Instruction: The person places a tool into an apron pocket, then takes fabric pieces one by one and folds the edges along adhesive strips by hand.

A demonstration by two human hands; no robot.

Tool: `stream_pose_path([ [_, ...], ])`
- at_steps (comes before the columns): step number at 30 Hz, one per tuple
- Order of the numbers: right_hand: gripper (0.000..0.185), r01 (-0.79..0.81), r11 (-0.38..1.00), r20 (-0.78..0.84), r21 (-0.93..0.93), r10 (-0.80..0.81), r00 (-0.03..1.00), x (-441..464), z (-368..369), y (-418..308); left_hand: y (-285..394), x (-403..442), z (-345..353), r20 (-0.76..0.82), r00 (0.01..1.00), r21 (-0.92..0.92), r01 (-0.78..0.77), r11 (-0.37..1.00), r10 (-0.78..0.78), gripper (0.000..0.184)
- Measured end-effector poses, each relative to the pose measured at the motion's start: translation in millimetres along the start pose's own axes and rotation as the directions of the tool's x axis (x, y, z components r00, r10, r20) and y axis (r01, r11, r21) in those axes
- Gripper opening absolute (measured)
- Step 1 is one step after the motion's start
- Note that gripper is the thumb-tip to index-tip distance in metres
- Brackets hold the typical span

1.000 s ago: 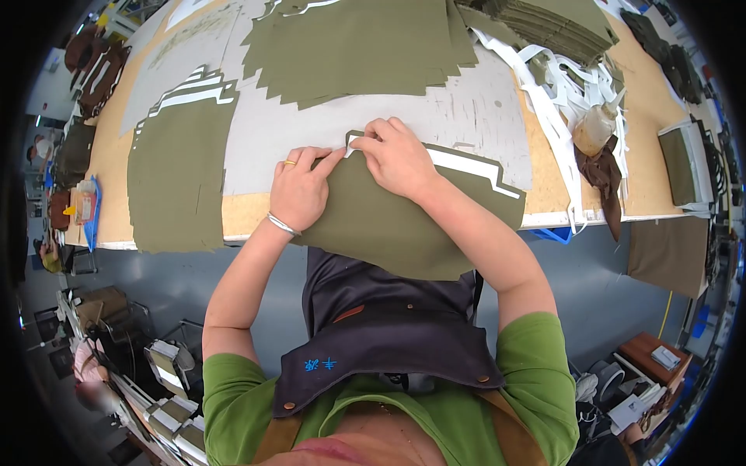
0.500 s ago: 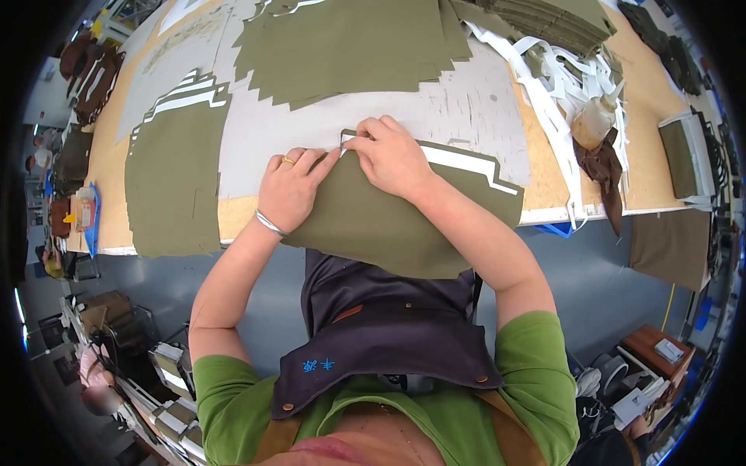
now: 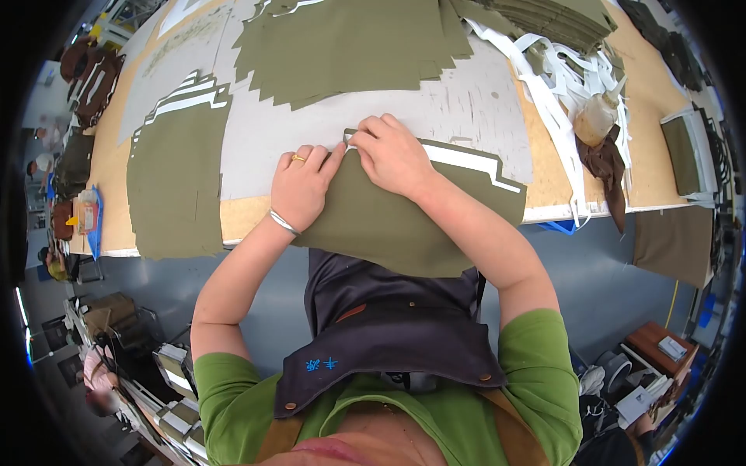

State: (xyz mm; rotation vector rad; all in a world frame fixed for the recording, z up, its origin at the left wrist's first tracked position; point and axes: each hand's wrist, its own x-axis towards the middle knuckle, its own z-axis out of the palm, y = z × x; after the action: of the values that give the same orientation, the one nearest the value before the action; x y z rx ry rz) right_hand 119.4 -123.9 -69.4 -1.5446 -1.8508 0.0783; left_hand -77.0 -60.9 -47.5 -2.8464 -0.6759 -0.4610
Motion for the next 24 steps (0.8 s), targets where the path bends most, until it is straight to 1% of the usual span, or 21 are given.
stream_pose_path([
  [3,0.018,-0.013,1.0,-0.011,0.014,0.013,1.0,-0.2,0.8,-0.6,-4.3,3.4,-1.7,0.047,0.996,-0.09,0.075,0.993,-0.071,0.05],
  [6,0.019,-0.017,1.0,-0.02,0.022,0.018,1.0,-1.3,1.1,0.6,-2.6,4.8,1.2,0.041,0.989,-0.134,0.15,0.98,-0.145,0.046],
  [9,0.019,-0.029,1.0,-0.006,0.002,0.029,1.0,-0.1,-0.3,-2.1,2.5,8.0,3.2,-0.009,0.999,0.043,0.036,0.998,-0.036,0.046],
  [12,0.018,-0.023,1.0,-0.026,0.004,0.023,0.999,0.3,0.2,-2.3,-6.5,11.2,5.3,0.043,0.985,-0.17,0.174,0.97,-0.169,0.046],
  [15,0.015,-0.007,1.0,-0.031,0.019,0.007,1.0,-1.0,0.0,-1.2,1.6,9.1,10.0,-0.019,0.993,-0.033,0.12,0.992,-0.121,0.05],
  [18,0.014,-0.024,1.0,0.003,0.007,0.024,1.0,-0.1,0.7,-1.3,0.2,12.0,3.2,0.051,0.99,-0.053,0.134,0.99,-0.131,0.054],
  [21,0.014,-0.019,1.0,-0.013,0.01,0.019,1.0,-0.6,1.0,-0.5,-2.9,12.1,4.5,0.096,0.965,-0.26,0.261,0.93,-0.244,0.058],
  [24,0.014,-0.02,1.0,-0.02,0.007,0.02,1.0,-0.3,0.7,-1.0,0.0,9.9,11.1,0.081,0.969,-0.207,0.246,0.947,-0.234,0.052],
])
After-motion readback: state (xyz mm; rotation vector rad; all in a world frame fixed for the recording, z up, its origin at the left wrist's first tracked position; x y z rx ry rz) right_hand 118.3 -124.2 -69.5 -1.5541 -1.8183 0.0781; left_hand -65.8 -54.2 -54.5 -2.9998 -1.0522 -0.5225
